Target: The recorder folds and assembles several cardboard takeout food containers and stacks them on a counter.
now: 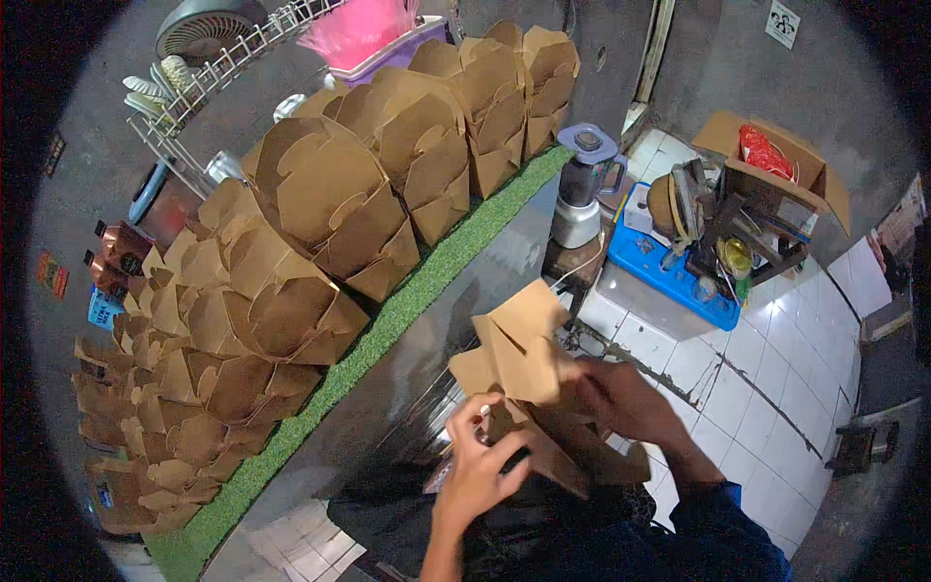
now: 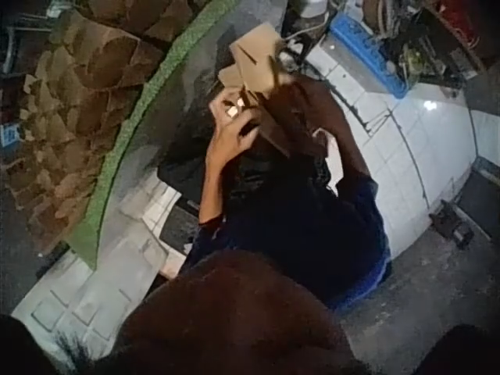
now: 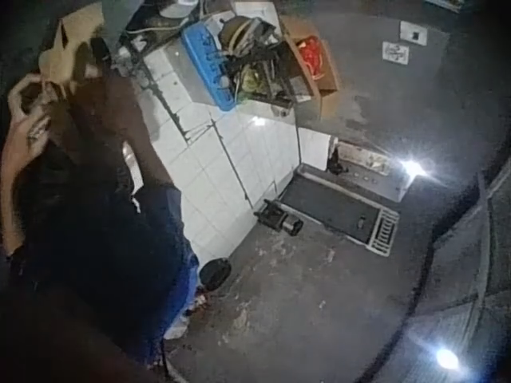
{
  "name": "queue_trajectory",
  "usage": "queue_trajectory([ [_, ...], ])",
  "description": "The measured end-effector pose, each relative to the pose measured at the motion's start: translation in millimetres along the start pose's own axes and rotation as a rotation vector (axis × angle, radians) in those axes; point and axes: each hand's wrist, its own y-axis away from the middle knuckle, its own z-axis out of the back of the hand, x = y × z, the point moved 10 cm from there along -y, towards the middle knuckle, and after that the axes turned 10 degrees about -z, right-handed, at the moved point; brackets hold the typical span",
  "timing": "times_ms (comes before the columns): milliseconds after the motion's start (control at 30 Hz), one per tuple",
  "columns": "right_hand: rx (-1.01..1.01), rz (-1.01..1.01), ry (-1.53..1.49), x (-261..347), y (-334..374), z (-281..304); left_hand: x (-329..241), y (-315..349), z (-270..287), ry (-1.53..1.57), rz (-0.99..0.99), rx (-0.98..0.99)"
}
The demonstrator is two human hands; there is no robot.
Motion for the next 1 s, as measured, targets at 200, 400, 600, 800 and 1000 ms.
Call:
queue_trajectory([
  [200,0.133,-0.027,0.067,24.3,29.0,51.2,-13.3,-7.2,31.2,0.251,-0.261,0.015],
  [400,0.132,-0.04,0.43,35.1,49.0,72.3,-27.3,-8.8,32.0,0.22,-0.319,0.084],
  [600,0.194,-0.005,0.517,53.1,59.6,82.6,-24.9,-16.3,30.5,0.289,-0.27,-0.015],
  [800,0.125,0.055,0.709,75.6,62.5,97.2,0.2,-19.1,49.9,0.505,-0.101,-0.295],
  [1000,0.229,0.301,0.622,100.1,47.2,85.2,-36.1,-45.1,34.0,0.33,-0.313,-0.017],
])
